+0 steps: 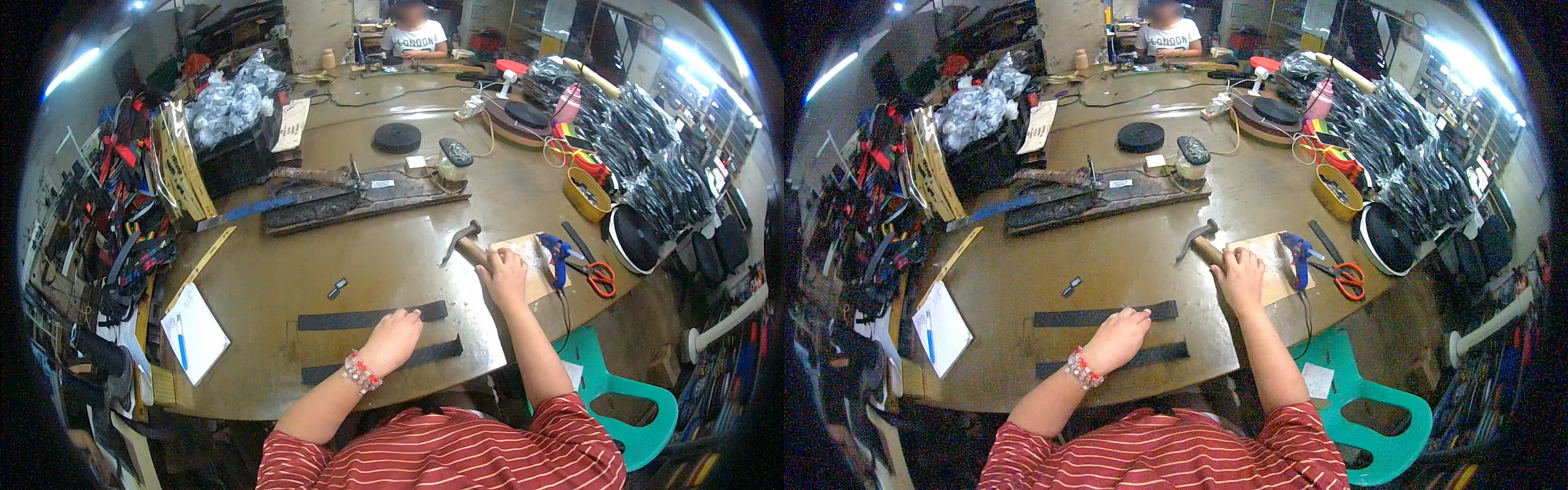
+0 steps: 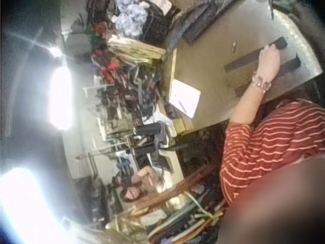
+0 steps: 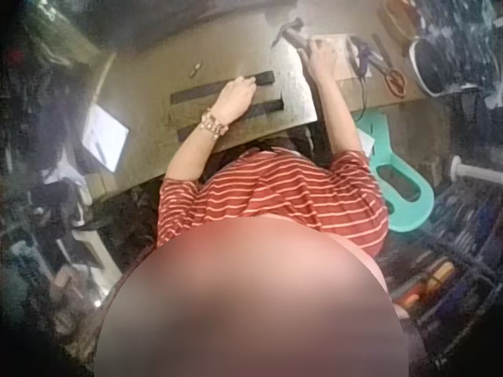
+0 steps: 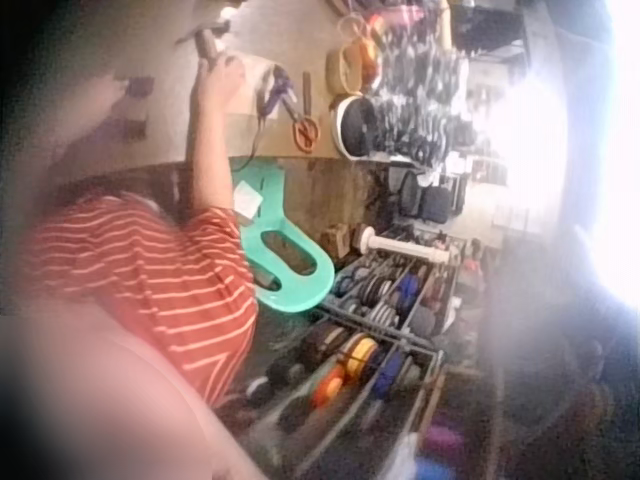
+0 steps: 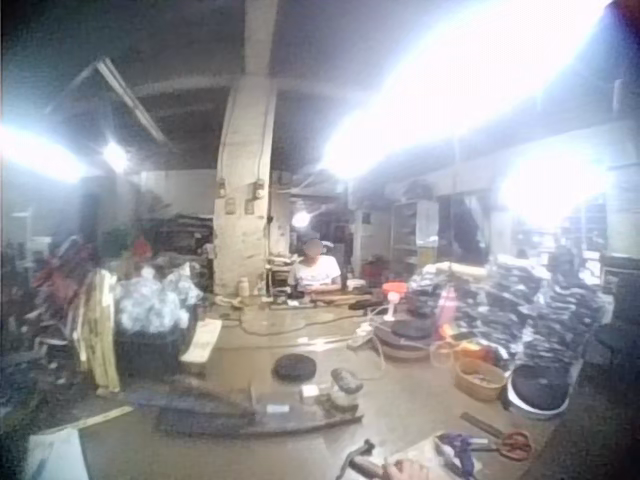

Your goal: The person unpacks small white labels from a plastic bag, retrieves black strap pieces from a nearby rack, and uses a hot glue gun to attach the labels to the straps. The person aligns the labels and presses them onto the straps, then sets the assembled pieces aside.

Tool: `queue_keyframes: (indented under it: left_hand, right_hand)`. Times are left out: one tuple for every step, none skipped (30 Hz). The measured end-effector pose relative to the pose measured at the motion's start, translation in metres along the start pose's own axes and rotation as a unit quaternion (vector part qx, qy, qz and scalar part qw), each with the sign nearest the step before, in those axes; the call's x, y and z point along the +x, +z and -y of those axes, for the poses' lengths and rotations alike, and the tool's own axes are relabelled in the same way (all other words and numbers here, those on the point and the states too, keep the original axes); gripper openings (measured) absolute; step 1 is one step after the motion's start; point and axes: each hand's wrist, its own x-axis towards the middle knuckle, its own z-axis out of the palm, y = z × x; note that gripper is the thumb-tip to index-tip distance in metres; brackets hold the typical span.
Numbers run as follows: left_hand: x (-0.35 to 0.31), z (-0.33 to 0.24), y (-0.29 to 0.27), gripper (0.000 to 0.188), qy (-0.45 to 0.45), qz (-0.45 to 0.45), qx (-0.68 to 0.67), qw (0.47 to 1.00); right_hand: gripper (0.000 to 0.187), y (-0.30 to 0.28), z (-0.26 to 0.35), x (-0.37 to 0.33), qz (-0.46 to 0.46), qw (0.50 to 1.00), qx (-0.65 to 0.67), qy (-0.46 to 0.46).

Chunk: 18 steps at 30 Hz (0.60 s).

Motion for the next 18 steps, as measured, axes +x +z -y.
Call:
queue_keyframes:
  left_hand:
    - [-0.001,0.001,0.003,0.025,0.005,-0.011,-0.005,1.0]
    - [-0.002,0.003,0.006,0.025,0.002,-0.013,-0.006,1.0]
    - [-0.003,0.004,0.008,0.025,0.009,-0.025,-0.006,1.0]
    - [-0.002,0.006,0.009,0.026,0.023,-0.067,-0.004,0.998]
    - [-0.002,0.007,0.01,0.026,0.019,-0.04,-0.014,0.999]
    - [-0.001,0.008,0.011,0.027,0.015,-0.048,-0.023,0.998]
    - [-0.001,0.008,0.011,0.022,0.036,-0.075,-0.014,0.996]
    - [0.0,0.007,0.01,0.021,0.037,-0.074,0.004,0.997]
    - [0.001,0.006,0.009,0.021,0.037,-0.05,0.032,0.998]
    - [0.001,0.005,0.007,0.02,0.034,-0.054,0.026,0.998]
    - [0.0,0.004,0.006,0.019,0.037,-0.062,0.028,0.997]
    - [-0.001,0.003,0.005,0.019,0.041,-0.069,0.028,0.996]
    - [-0.002,0.003,0.005,0.019,0.043,-0.065,0.03,0.997]
    - [-0.003,0.003,0.005,0.019,0.04,-0.064,0.034,0.997]
    - [-0.003,0.004,0.006,0.019,0.043,-0.057,0.029,0.997]
    - [-0.003,0.005,0.007,0.019,0.042,-0.056,0.027,0.997]
    - [-0.003,0.007,0.008,0.02,0.041,-0.057,0.025,0.997]
    - [-0.003,0.008,0.01,0.02,0.045,-0.063,0.023,0.997]
  right_hand:
    - [0.043,-0.002,0.002,0.0,-0.011,1.0,-0.007,-0.012]
    - [0.04,-0.003,0.004,-0.001,0.017,1.0,-0.018,-0.009]
    - [0.037,-0.004,0.007,-0.001,0.04,0.999,-0.033,-0.002]
    - [0.035,-0.005,0.008,-0.001,0.047,0.998,-0.045,0.0]
    - [0.028,-0.004,0.01,-0.001,0.062,0.996,-0.057,0.011]
    - [0.025,-0.003,0.01,-0.002,0.05,0.996,-0.077,0.005]
    - [0.024,-0.002,0.011,-0.001,0.07,0.994,-0.079,0.027]
    - [0.027,-0.001,0.01,-0.002,0.051,0.997,-0.06,0.026]
    - [0.03,0.001,0.009,-0.001,0.056,0.997,-0.042,0.033]
    - [0.033,0.001,0.008,-0.002,0.03,0.999,-0.024,0.017]
    - [0.035,0.003,0.007,-0.002,0.018,0.999,-0.032,0.007]
    - [0.038,0.004,0.007,-0.003,0.025,0.999,-0.038,0.003]
    - [0.04,0.005,0.005,-0.004,0.026,0.999,-0.045,0.0]
    - [0.04,0.006,0.005,-0.005,-0.009,0.999,-0.034,-0.016]
    - [0.04,0.008,0.003,-0.005,-0.008,0.999,-0.031,-0.016]
    - [0.04,0.009,0.002,-0.006,-0.001,0.999,-0.029,-0.021]
    - [0.04,0.01,0.001,-0.006,-0.009,0.999,-0.033,-0.02]
    - [0.04,0.011,0.0,-0.007,-0.009,0.999,-0.034,-0.022]
